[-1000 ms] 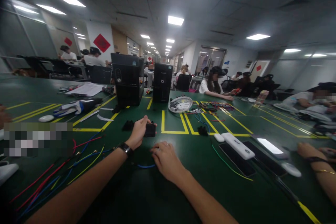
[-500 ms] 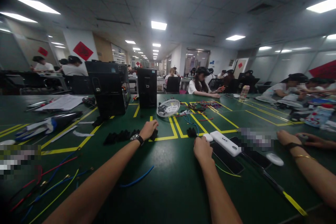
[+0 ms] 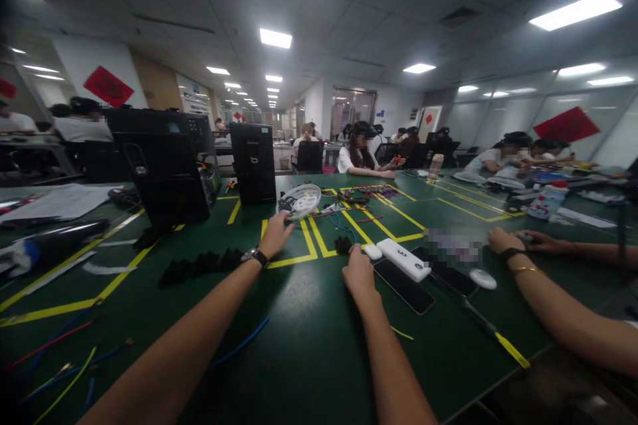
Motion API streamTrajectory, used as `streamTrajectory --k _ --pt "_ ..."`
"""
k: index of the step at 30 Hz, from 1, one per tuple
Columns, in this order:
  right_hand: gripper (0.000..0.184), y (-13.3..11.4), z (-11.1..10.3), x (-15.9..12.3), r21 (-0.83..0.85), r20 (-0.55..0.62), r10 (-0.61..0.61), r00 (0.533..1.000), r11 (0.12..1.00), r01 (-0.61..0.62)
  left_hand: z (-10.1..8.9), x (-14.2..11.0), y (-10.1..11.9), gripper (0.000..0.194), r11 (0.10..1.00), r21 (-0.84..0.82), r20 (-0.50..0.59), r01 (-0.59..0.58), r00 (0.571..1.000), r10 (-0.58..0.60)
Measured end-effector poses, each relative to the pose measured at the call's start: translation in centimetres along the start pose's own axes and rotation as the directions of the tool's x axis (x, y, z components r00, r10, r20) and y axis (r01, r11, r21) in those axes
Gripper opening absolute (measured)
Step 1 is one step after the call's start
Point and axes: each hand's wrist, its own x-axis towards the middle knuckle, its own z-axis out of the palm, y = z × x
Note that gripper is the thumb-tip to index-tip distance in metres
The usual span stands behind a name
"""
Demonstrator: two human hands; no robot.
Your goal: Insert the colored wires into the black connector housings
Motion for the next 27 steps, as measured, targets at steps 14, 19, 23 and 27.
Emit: streamTrajectory --k 14,19,23,27 --pt "0.036 0.4 1.2 1.0 0.15 -0.3 -0.015 0.954 0.987 0.063 9.3 -1.4 8.1 0.043 0.987 -0.043 0.251 -0.153 0.955 0.159" --pt "0.032 -1.2 1.2 0.7 0.205 -0.275 -0.097 0.957 0.966 0.156 3.8 -7.9 5.1 0.05 0.987 -0.034 0.151 -0.16 0.975 0.163" --pt "0.034 -2.5 0.8 0.0 0.221 -0.269 -0.161 0.95 0.949 0.223 -1.1 -12.4 3.6 0.052 0.979 -0.041 0.113 -0.201 0.972 0.205" --pt "0.034 -3.4 0.6 -1.0 0.206 -0.275 -0.211 0.938 0.94 0.272 -5.6 -15.4 2.4 0.053 0.958 -0.095 0.176 -0.271 0.943 0.284"
